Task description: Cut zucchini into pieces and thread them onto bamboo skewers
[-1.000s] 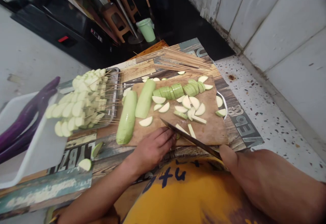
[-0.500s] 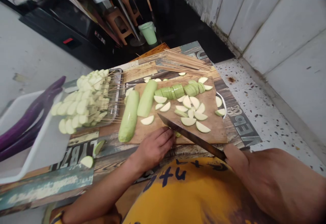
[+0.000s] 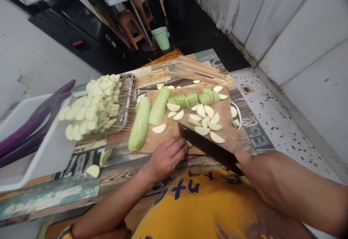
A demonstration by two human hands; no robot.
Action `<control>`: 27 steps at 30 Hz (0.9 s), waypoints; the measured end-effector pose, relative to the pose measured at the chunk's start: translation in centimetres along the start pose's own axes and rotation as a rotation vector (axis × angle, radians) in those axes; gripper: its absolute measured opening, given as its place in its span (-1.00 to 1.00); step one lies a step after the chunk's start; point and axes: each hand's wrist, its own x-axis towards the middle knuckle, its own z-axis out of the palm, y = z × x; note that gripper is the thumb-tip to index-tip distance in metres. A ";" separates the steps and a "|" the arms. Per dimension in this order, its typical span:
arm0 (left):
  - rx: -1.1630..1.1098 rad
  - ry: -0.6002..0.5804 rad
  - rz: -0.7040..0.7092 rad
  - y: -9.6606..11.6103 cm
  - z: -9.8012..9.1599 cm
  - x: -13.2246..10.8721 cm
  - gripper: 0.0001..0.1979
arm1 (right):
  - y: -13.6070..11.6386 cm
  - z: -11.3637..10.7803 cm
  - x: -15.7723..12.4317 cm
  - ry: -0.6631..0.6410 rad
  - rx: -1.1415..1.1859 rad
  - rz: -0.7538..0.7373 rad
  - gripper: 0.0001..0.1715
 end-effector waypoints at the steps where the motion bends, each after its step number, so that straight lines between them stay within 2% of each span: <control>1: -0.012 0.022 -0.032 0.2 0.3 -0.1 -0.82 | 0.4 -0.2 0.3 -0.021 -0.026 -0.046 -0.76; 3: -0.015 0.065 -0.091 0.5 1.0 -0.1 -0.81 | 1.2 -1.0 1.4 -0.025 -0.095 -0.107 -0.77; 7: 0.035 0.074 -0.161 0.3 2.4 0.4 -0.80 | 2.0 -2.4 3.7 0.099 -0.135 -0.138 -0.77; 12: 0.145 0.055 -0.233 -1.8 3.2 1.8 -0.80 | 2.5 -1.6 4.4 0.227 -0.237 -0.157 -0.79; 14: 0.214 0.026 -0.292 -2.2 2.4 2.2 -0.80 | 2.9 -0.8 4.2 0.272 -0.328 -0.163 -0.82; 17: 0.315 0.016 -0.392 -1.4 0.1 2.0 -0.82 | 3.7 0.1 3.7 0.332 -0.407 -0.184 -0.83; 20: 0.367 0.086 -0.446 0.1 -2.8 1.4 -0.86 | 4.4 0.5 3.2 0.403 -0.424 -0.208 -0.78; 22: 0.375 0.188 -0.429 0.7 -4.4 1.6 -0.88 | 4.8 0.6 3.0 0.433 -0.394 -0.237 -0.79; 24: 0.349 0.274 -0.381 0.7 -5.4 2.4 -0.81 | 5.3 0.8 2.9 0.451 -0.343 -0.270 -0.79; 27: 0.229 0.217 -0.234 0.0 -6.0 4.1 -0.66 | 5.3 1.3 2.4 0.475 -0.321 -0.299 -0.78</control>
